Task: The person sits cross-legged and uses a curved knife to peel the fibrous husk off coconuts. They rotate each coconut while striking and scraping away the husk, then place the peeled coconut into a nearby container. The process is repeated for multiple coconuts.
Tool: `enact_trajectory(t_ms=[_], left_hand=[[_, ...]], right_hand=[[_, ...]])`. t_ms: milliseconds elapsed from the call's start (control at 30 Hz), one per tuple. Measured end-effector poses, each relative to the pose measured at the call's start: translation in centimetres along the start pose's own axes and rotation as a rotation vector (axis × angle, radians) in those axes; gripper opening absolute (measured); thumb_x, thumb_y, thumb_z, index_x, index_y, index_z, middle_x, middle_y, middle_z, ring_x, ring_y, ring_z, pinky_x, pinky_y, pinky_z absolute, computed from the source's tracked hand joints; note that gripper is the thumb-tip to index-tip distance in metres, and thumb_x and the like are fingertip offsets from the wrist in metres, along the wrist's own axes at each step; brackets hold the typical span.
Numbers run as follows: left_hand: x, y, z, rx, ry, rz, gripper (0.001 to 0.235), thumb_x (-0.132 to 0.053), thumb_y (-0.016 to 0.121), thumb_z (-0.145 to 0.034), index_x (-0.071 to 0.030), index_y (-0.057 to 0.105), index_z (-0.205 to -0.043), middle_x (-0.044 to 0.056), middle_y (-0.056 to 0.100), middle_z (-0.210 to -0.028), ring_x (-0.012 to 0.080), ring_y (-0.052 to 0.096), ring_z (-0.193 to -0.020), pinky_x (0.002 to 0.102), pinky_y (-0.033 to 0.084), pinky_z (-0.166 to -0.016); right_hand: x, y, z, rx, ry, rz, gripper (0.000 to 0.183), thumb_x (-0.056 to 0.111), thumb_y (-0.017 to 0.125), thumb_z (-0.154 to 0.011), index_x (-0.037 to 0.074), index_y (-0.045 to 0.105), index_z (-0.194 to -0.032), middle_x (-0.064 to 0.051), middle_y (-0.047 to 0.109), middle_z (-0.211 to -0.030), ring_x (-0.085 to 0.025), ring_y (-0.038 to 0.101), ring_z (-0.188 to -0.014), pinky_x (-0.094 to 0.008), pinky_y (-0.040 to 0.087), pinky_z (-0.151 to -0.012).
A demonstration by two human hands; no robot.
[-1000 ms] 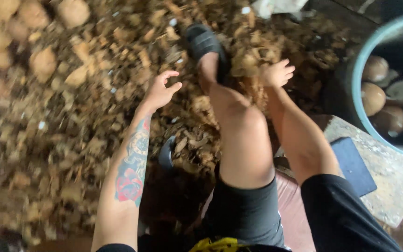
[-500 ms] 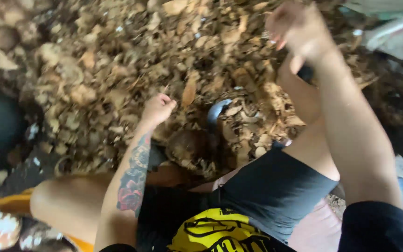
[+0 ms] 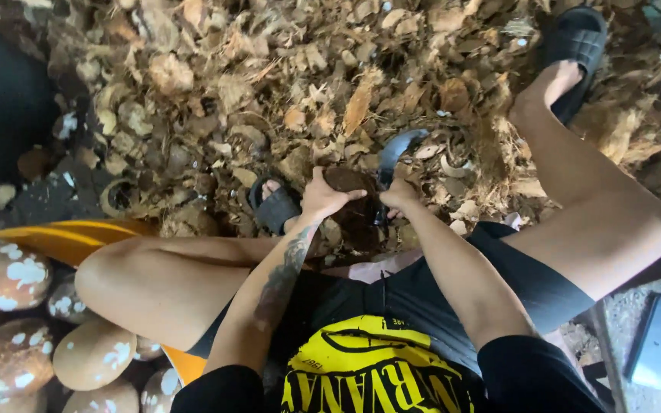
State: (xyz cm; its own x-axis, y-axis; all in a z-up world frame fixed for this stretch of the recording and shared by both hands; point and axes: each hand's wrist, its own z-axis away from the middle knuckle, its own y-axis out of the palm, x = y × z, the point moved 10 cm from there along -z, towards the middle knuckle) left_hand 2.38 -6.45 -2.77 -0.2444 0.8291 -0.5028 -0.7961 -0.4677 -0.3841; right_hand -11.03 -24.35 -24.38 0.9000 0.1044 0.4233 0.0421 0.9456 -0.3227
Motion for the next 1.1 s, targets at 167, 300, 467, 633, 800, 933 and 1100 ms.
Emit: enact_trajectory(t_ms=[167, 300, 467, 633, 800, 933, 1100], left_hand=[[3.1, -0.5, -3.6, -0.08, 0.054, 0.084, 0.115, -0.053, 0.103, -0.057, -0.009, 0.049, -0.148, 0.029, 0.059, -0.144, 0.0423, 0.057, -0.138, 0.051, 0.05, -0.113], [5.8, -1.2, -5.5, -0.107, 0.125, 0.321, 0.107, -0.044, 0.109, -0.052, -0.007, 0.062, -0.14, 0.026, 0.064, -0.138, 0.0397, 0.06, -0.135, 0.046, 0.047, -0.114], [0.5, -6.3, -1.5, 0.206, 0.446, 0.892, 0.069, -0.025, 0.09, -0.072, -0.009, 0.069, -0.136, 0.016, 0.072, -0.128, 0.0304, 0.067, -0.121, 0.041, 0.052, -0.107], [1.4, -6.5, 1.4, 0.091, 0.21, 1.78, 0.073, -0.049, 0.081, -0.085, 0.0, 0.068, -0.138, 0.023, 0.07, -0.137, 0.0414, 0.07, -0.12, 0.053, 0.058, -0.102], [5.9, -5.1, -2.6, 0.234, 0.109, 1.797, 0.071, -0.051, 0.082, -0.082, -0.002, 0.071, -0.132, 0.023, 0.071, -0.133, 0.0447, 0.069, -0.12, 0.059, 0.057, -0.104], [5.6, -5.3, -4.8, 0.344, 0.056, 1.78, 0.07, -0.053, 0.083, -0.081, -0.003, 0.073, -0.129, 0.023, 0.072, -0.13, 0.0466, 0.069, -0.12, 0.062, 0.057, -0.105], [5.5, -5.4, -3.7, 0.289, 0.12, 1.898, 0.078, -0.056, 0.082, -0.079, -0.001, 0.071, -0.132, 0.026, 0.068, -0.137, 0.0499, 0.065, -0.125, 0.064, 0.052, -0.109]], right_hand=[[0.1, 0.1, -1.0, -0.059, 0.004, 0.2, 0.052, 0.029, 0.072, -0.083, -0.003, 0.072, -0.124, -0.025, 0.079, -0.1, -0.034, 0.08, -0.075, -0.055, 0.066, -0.074], [0.1, -1.4, 1.9, -0.092, 0.035, 0.013, 0.07, 0.036, 0.067, -0.087, 0.001, 0.058, -0.147, -0.024, 0.059, -0.149, -0.041, 0.061, -0.134, -0.057, 0.062, -0.091], [0.6, -4.7, 1.5, -0.253, -0.025, -0.565, 0.045, 0.009, 0.066, -0.075, -0.005, 0.063, -0.117, -0.022, 0.066, -0.08, -0.035, 0.069, -0.054, -0.056, 0.059, -0.045], [10.3, -7.5, 12.6, -0.176, -0.264, -0.737, 0.029, 0.015, 0.074, -0.086, 0.004, 0.058, -0.108, -0.008, 0.053, -0.06, -0.02, 0.056, -0.042, -0.037, 0.056, -0.038], [19.0, -8.1, 27.0, -0.075, -0.844, -0.648, 0.014, -0.01, 0.054, -0.083, 0.001, 0.049, -0.09, -0.017, 0.06, -0.059, -0.029, 0.068, -0.048, -0.034, 0.056, -0.04], [18.1, -5.1, 29.3, 0.051, -1.046, -0.631, 0.021, -0.019, 0.049, -0.075, 0.001, 0.052, -0.077, -0.021, 0.064, -0.055, -0.033, 0.071, -0.045, -0.034, 0.056, -0.04], [20.2, -3.4, 34.4, 0.332, -1.205, -0.644, 0.024, -0.025, 0.049, -0.073, -0.002, 0.057, -0.075, -0.021, 0.066, -0.055, -0.034, 0.073, -0.051, -0.034, 0.057, -0.054]])
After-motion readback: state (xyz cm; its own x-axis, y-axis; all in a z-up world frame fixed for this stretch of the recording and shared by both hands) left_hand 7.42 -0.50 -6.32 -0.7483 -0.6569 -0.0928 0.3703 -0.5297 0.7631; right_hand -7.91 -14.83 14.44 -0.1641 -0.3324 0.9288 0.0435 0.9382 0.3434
